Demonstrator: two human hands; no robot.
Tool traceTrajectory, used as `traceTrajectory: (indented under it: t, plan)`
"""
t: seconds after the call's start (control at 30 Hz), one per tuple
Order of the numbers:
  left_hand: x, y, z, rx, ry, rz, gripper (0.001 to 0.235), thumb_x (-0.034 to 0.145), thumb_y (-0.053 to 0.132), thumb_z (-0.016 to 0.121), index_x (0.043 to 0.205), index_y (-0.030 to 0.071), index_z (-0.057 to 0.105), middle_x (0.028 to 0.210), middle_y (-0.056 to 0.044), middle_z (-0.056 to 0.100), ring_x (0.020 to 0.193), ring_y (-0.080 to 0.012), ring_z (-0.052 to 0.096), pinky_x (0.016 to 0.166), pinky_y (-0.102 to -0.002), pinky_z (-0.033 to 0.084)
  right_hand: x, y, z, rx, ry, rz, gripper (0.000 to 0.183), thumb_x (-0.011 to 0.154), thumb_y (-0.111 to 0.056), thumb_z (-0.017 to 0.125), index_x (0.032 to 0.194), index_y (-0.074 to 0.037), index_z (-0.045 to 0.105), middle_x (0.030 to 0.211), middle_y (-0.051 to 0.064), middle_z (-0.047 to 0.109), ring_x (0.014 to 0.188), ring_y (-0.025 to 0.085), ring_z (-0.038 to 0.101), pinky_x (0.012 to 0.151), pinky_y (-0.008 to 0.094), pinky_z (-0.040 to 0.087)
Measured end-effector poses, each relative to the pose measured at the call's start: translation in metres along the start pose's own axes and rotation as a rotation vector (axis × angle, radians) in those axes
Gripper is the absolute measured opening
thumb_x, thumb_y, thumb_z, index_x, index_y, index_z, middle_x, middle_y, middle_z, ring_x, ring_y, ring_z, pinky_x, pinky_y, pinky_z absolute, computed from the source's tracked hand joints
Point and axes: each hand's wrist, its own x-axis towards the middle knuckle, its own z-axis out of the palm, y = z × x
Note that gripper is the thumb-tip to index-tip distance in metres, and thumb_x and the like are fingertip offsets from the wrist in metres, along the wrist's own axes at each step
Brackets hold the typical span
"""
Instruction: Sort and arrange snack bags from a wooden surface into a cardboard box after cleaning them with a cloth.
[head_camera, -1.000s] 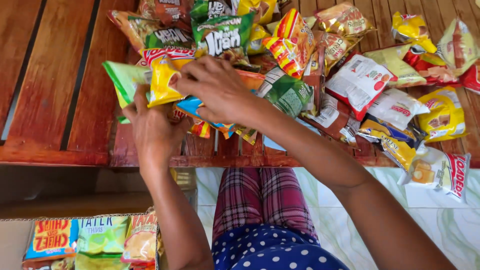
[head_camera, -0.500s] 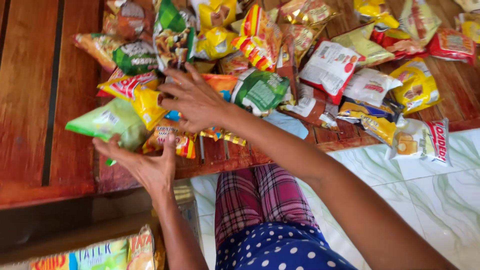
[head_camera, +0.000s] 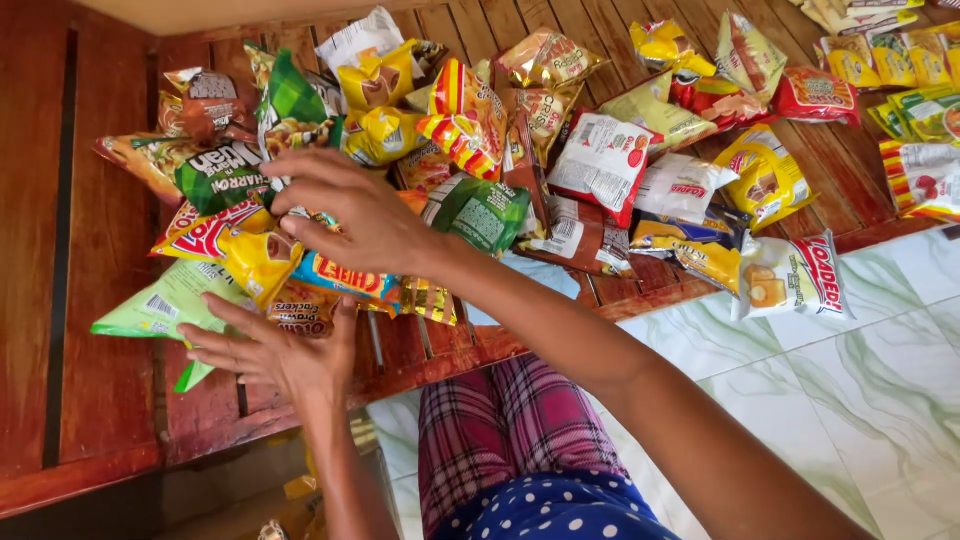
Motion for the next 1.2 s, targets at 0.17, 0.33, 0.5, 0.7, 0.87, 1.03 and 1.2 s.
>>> traceTrajectory:
  t: [0.17, 0.33, 0.5, 0.7, 0.87, 1.03, 1.2]
  plan:
    - [-0.009, 0.045, -0.011, -0.024, 0.044, 0.159, 0.131, 0.084, 0.082, 0.067, 0.173, 0.015, -0.001, 0.175, -0.029, -0.014, 0.161, -0.058, -0.013, 0.12, -0.085, 0.004, -0.001, 0.004, -0.046, -0.053, 0.087, 0.018, 0.016, 0.103, -0.019, 0.068, 0.117, -0.01, 0.072, 0.145, 0.009, 0.059, 0.142, 0.028, 0.053, 0.122, 0.047, 0.043]
    - [0.0, 0.108, -0.007, -0.067, -0.02, 0.462, 0.113, 0.094, 0.079, 0.062, 0.173, 0.016, 0.011, 0.175, -0.026, -0.01, 0.161, -0.0543, -0.01, 0.124, -0.082, 0.003, -0.017, 0.015, -0.092, -0.006, 0.223, 0.2, 0.026, 0.104, -0.014, 0.065, 0.13, -0.011, 0.07, 0.148, 0.008, 0.059, 0.138, 0.024, 0.062, 0.121, 0.041, 0.05]
    - [0.019, 0.173, 0.008, -0.086, -0.165, 0.598, 0.109, 0.093, 0.08, 0.061, 0.17, 0.015, 0.021, 0.173, -0.026, -0.006, 0.158, -0.0541, -0.01, 0.117, -0.084, -0.002, -0.04, 0.037, -0.141, -0.318, 0.314, 0.189, 0.04, 0.103, -0.012, 0.069, 0.143, -0.011, 0.064, 0.157, 0.011, 0.053, 0.148, 0.031, 0.05, 0.126, 0.044, 0.04]
    - [0.026, 0.242, 0.051, -0.107, -0.236, 0.767, 0.1, 0.098, 0.067, 0.07, 0.171, 0.016, 0.025, 0.173, -0.025, -0.002, 0.158, -0.0525, -0.009, 0.116, -0.083, -0.003, -0.082, 0.047, -0.197, -0.464, 0.405, 0.305, 0.049, 0.102, -0.013, 0.071, 0.15, -0.011, 0.059, 0.162, 0.012, 0.046, 0.152, 0.033, 0.044, 0.129, 0.045, 0.034]
    - [0.01, 0.309, 0.083, -0.165, -0.339, 0.862, 0.102, 0.089, 0.054, 0.08, 0.168, 0.019, 0.027, 0.171, -0.023, -0.002, 0.156, -0.0524, -0.008, 0.114, -0.084, -0.001, -0.122, 0.059, -0.253, -0.558, 0.473, 0.373, 0.046, 0.106, -0.015, 0.07, 0.151, -0.013, 0.059, 0.163, 0.011, 0.048, 0.154, 0.031, 0.043, 0.13, 0.046, 0.034]
    - [-0.028, 0.372, 0.125, -0.194, -0.511, 0.966, 0.111, 0.081, 0.063, 0.081, 0.167, 0.02, 0.024, 0.17, -0.022, -0.004, 0.154, -0.0519, -0.01, 0.112, -0.085, -0.001, -0.182, 0.063, -0.318, -0.68, 0.597, 0.505, 0.045, 0.105, -0.015, 0.068, 0.15, -0.011, 0.06, 0.16, 0.013, 0.049, 0.151, 0.034, 0.044, 0.127, 0.045, 0.036]
    - [-0.079, 0.412, 0.167, -0.131, -0.681, 1.08, 0.12, 0.073, 0.082, 0.076, 0.166, 0.024, 0.024, 0.17, -0.02, -0.005, 0.154, -0.0504, -0.012, 0.111, -0.086, 0.0, -0.269, 0.056, -0.377, -0.782, 0.737, 0.674, 0.043, 0.105, -0.023, 0.066, 0.146, -0.009, 0.062, 0.157, 0.016, 0.053, 0.148, 0.035, 0.048, 0.125, 0.046, 0.037]
